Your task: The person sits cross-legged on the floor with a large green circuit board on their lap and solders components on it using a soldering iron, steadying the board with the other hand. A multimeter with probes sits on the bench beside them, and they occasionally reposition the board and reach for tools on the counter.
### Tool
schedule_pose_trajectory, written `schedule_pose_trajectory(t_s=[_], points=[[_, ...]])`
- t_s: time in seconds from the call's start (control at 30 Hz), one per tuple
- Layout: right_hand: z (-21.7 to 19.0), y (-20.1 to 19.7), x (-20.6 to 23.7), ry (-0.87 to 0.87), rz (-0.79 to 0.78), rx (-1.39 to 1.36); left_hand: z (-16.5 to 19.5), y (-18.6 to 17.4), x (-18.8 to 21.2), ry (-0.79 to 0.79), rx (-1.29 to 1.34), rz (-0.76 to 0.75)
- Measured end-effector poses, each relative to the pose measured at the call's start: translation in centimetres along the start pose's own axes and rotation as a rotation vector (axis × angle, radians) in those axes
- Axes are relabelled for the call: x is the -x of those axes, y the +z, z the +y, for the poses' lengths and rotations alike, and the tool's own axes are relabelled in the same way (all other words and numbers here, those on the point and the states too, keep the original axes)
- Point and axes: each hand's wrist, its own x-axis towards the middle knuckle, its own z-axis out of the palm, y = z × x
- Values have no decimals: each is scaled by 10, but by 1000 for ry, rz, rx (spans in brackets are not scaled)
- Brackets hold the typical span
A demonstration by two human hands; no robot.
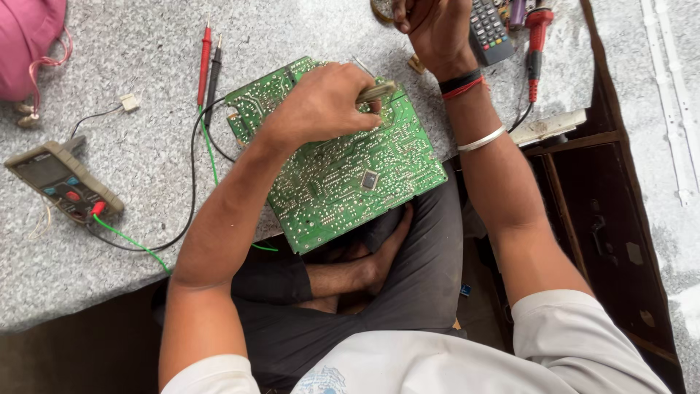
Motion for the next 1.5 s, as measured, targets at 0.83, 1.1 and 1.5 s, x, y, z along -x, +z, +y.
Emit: schedule_pose_trajectory(t_s=[0.83, 1.1, 1.5], points=[[3, -2, 0, 36, 72, -143, -8, 16, -6, 53, -99, 150], [2, 0, 0, 29, 55, -140, -12, 17, -6, 68, -115, 131], [-5, 9, 0, 29, 84, -156, -9, 18, -5, 81, -117, 155]])
